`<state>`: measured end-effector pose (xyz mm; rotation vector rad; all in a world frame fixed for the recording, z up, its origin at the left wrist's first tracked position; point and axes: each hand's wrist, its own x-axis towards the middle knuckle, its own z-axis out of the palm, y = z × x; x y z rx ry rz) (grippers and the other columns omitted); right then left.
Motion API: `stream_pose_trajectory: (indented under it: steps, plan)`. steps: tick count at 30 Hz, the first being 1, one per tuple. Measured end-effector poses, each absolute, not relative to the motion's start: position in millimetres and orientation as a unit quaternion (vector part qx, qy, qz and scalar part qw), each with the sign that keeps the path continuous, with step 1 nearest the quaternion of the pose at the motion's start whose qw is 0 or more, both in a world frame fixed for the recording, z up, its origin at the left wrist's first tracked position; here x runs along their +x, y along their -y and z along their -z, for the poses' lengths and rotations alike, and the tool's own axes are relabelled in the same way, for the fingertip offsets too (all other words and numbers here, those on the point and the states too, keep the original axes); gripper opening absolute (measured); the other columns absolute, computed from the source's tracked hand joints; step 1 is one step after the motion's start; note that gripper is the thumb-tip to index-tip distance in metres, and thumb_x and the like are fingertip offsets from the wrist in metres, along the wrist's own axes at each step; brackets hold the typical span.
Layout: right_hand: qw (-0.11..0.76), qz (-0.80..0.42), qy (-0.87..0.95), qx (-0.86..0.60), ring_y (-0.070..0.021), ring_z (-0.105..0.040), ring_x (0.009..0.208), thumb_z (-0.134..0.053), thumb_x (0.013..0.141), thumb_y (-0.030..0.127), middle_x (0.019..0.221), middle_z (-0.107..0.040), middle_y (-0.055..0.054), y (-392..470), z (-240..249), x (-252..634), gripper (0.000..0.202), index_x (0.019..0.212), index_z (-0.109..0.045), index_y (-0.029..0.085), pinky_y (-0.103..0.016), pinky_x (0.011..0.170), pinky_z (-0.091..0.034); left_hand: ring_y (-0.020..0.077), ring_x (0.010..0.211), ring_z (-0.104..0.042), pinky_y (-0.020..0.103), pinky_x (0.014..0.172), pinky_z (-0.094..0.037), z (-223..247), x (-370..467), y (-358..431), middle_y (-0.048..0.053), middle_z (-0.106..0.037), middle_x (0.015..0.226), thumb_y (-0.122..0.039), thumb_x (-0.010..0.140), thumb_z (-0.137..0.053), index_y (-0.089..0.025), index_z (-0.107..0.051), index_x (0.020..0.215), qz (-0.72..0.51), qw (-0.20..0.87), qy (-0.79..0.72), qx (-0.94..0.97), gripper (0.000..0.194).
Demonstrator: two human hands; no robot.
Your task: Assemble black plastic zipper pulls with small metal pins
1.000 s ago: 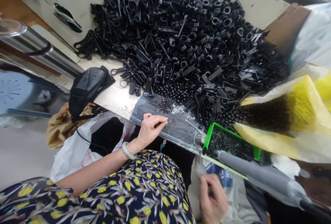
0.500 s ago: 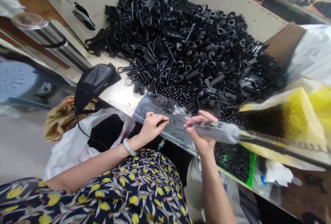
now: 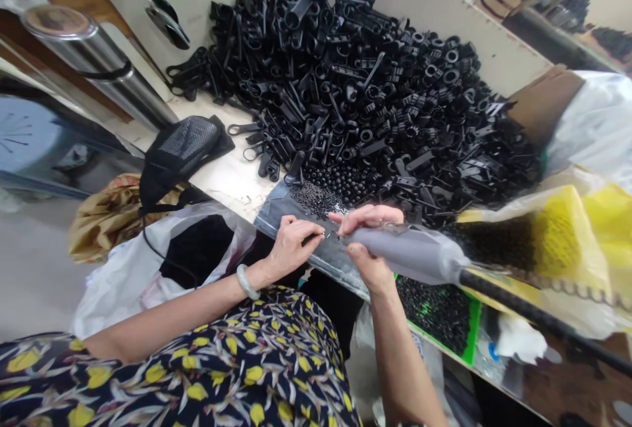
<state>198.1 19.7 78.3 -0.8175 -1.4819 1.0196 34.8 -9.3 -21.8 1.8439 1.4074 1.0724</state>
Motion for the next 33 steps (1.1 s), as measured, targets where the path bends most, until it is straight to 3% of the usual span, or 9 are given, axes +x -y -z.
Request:
stream_pose_trajectory:
  steps: [4, 7, 10, 30, 33]
  plan:
    - [0.553, -0.416, 0.618, -0.373, -0.0155, -0.061, 0.061, -0.071, 0.092, 0.038, 0.072, -0.061, 0.007, -20.6, -65.7, 191.9, 0.031, 0.113, -0.051, 0.030, -0.039, 0.068, -0.063, 0.0177, 0.083, -0.073, 0.044, 0.088, -0.035, 20.4, 35.7, 9.2, -0.001, -0.081, 0.092, -0.020, 0.096, -0.065, -0.024, -0.069, 0.089, -0.404, 0.289, -0.528, 0.688, 0.008]
    - [0.615, -0.384, 0.573, -0.382, -0.0133, -0.053, 0.050, -0.064, 0.093, 0.032, 0.063, -0.053, 0.009, -23.7, -55.2, 178.3, 0.017, 0.099, -0.048, 0.029, -0.028, 0.051, -0.053, 0.0177, 0.081, -0.073, 0.044, 0.088, -0.035, 18.4, 36.5, 9.4, -0.002, -0.081, 0.089, -0.020, 0.095, -0.067, -0.023, -0.069, 0.089, -0.411, 0.289, -0.530, 0.683, 0.007]
    - [0.647, -0.379, 0.554, -0.362, -0.0128, -0.047, 0.046, -0.060, 0.092, 0.029, 0.061, -0.050, 0.009, -28.5, -47.4, 165.8, 0.015, 0.097, -0.046, 0.030, -0.026, 0.045, -0.046, 0.0182, 0.081, -0.072, 0.044, 0.088, -0.036, 17.6, 36.4, 9.7, -0.001, -0.080, 0.089, -0.021, 0.095, -0.067, -0.023, -0.069, 0.091, -0.412, 0.292, -0.533, 0.679, 0.005]
    - [0.636, -0.412, 0.547, -0.356, -0.0133, -0.048, 0.046, -0.061, 0.094, 0.032, 0.063, -0.053, 0.011, -31.2, -22.9, 163.9, 0.020, 0.096, -0.042, 0.031, -0.028, 0.045, -0.043, 0.0170, 0.089, -0.076, 0.041, 0.089, -0.034, 27.8, 33.5, 9.7, 0.002, -0.083, 0.100, -0.021, 0.100, -0.066, -0.020, -0.072, 0.098, -0.424, 0.292, -0.503, 0.694, 0.006]
    - [0.589, -0.421, 0.575, -0.380, -0.0153, -0.050, 0.049, -0.059, 0.096, 0.034, 0.063, -0.053, 0.010, -29.9, -22.3, 167.9, 0.020, 0.094, -0.039, 0.031, -0.031, 0.048, -0.045, 0.0173, 0.090, -0.076, 0.040, 0.090, -0.034, 29.8, 32.9, 9.8, 0.003, -0.083, 0.102, -0.024, 0.101, -0.065, -0.020, -0.072, 0.098, -0.417, 0.299, -0.504, 0.694, 0.009]
